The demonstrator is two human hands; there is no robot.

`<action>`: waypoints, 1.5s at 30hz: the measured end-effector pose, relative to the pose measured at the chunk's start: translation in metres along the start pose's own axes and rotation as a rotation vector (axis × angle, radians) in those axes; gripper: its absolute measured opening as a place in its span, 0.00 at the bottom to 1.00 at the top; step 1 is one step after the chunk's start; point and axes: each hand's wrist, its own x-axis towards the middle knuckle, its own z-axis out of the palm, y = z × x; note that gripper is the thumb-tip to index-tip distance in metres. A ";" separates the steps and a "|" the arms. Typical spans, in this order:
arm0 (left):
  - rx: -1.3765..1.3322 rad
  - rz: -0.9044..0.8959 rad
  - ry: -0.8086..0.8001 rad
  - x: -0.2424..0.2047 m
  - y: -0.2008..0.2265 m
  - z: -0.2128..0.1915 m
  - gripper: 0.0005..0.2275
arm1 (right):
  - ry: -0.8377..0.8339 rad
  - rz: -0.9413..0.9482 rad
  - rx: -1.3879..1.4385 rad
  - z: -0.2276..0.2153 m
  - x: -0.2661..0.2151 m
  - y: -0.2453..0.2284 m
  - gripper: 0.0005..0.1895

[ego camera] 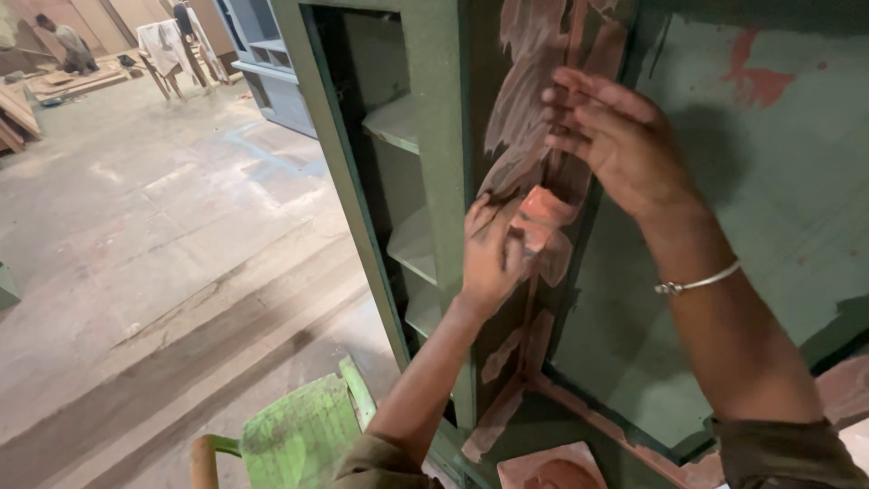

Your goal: The person applies a reddish-brown paste to the edges and corners of a green wooden cabinet using a small putty knife. They repeatedly scoop the paste from a rectangular board and spread it onto the cabinet's frame and door edges.

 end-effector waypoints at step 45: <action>0.154 -0.603 0.405 -0.061 0.013 -0.241 0.19 | 0.091 -0.955 -0.828 0.108 0.078 0.027 0.25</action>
